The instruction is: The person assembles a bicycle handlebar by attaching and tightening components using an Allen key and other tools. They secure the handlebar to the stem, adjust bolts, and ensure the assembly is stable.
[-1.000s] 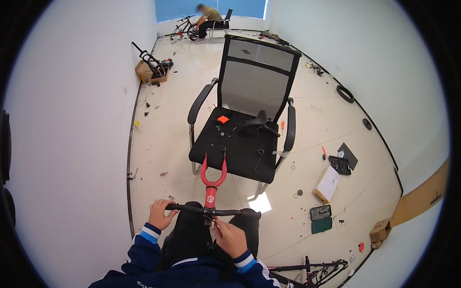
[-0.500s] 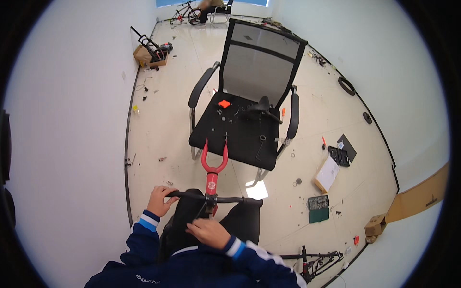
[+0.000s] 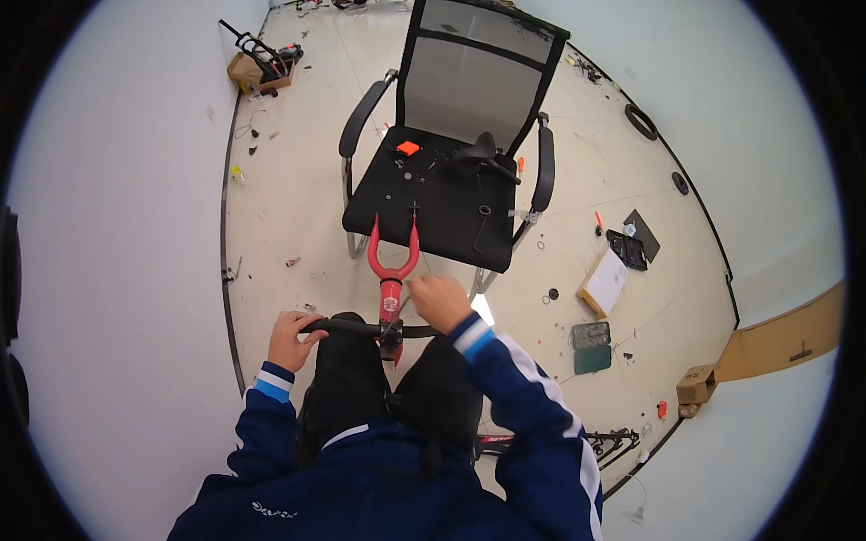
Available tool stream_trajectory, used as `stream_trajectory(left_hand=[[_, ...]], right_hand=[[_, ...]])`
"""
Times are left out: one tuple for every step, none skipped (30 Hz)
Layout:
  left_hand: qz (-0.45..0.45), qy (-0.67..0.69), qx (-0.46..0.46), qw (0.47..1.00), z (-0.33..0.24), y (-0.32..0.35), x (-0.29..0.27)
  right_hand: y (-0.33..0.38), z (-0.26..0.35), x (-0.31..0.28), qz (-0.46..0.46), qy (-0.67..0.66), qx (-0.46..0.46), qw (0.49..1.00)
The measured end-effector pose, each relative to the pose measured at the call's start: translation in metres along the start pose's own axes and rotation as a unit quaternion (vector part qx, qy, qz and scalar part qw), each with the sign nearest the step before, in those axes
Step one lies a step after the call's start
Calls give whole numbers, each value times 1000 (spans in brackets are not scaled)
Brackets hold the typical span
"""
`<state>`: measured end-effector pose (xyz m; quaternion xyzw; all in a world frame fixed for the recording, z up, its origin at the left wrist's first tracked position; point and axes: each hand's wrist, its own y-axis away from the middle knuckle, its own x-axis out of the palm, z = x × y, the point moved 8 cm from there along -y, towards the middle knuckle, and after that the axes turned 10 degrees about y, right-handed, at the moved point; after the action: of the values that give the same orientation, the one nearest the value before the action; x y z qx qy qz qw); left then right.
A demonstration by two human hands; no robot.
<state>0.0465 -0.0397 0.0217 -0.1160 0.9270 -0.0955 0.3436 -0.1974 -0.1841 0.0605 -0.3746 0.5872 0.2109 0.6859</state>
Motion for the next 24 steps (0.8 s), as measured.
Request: stream_trajectory(left_hand=[[1, 0, -1, 1000, 1, 1, 0], [4, -8, 6, 1000, 1, 1, -2], [7, -13, 12, 1000, 0, 1, -1], [10, -18, 17, 1000, -1, 0, -2], [21, -27, 13, 999, -2, -1, -2], [24, -29, 18, 999, -1, 0, -1], [25, -27, 16, 999, 1, 0, -2], [28, -23, 15, 999, 0, -1, -2], [40, -30, -1, 999, 1, -3, -1], [51, -38, -18, 998, 2, -2, 0], [64, -46, -31, 996, 3, -2, 2], [65, -49, -29, 996, 2, -2, 2], [65, -51, -27, 996, 1, -1, 2], [64, -51, -22, 996, 0, -2, 2], [67, -54, -27, 996, -2, -2, 4], [63, -49, -21, 997, -3, -1, 4], [58, -44, -13, 997, -2, 0, 5], [53, -39, -4, 998, -2, -1, 7], [49, -35, -4, 998, -1, -1, 7], [44, -33, -4, 998, -1, 0, 7], [40, -28, -4, 999, -1, 0, 7], [35, -32, 6, 999, 1, 1, 7], [30, -32, 20, 999, 5, 1, 7], [25, -35, 30, 999, 4, 0, 5]], right_hand=[[18, -3, -19, -9, -8, 24, 1000], [37, -2, -29, -3, 14, 42, 999], [58, 0, -35, -15, 13, 49, 999], [74, 4, -40, -26, 12, 56, 998], [89, 12, -46, -18, -7, 70, 997], [102, 20, -50, -8, -29, 85, 996], [110, 30, -52, -13, -56, 85, 995], [116, 43, -56, -11, -80, 76, 994], [120, 59, -53, -18, -127, 59, 990], [123, 77, -51, -26, -174, 42, 983], [124, 96, -47, -10, -193, 32, 981], [120, 111, -49, -11, -203, 14, 979], [115, 125, -45, 7, -191, -4, 981], [107, 135, -42, 23, -177, -23, 984], [97, 141, -44, 15, -168, -61, 984], [84, 144, -45, 8, -159, -99, 982], [69, 146, -45, 0, -149, -138, 979], [55, 150, -42, -9, -106, -180, 978], [37, 154, -44, -21, -88, -200, 976], [19, 160, -46, -35, -71, -220, 972], [4, 162, -41, -29, -62, -228, 971], [-11, 165, -36, -25, -52, -237, 970], [-24, 168, -26, -10, -15, -242, 970], [-37, 169, -16, -18, 8, -244, 970]])
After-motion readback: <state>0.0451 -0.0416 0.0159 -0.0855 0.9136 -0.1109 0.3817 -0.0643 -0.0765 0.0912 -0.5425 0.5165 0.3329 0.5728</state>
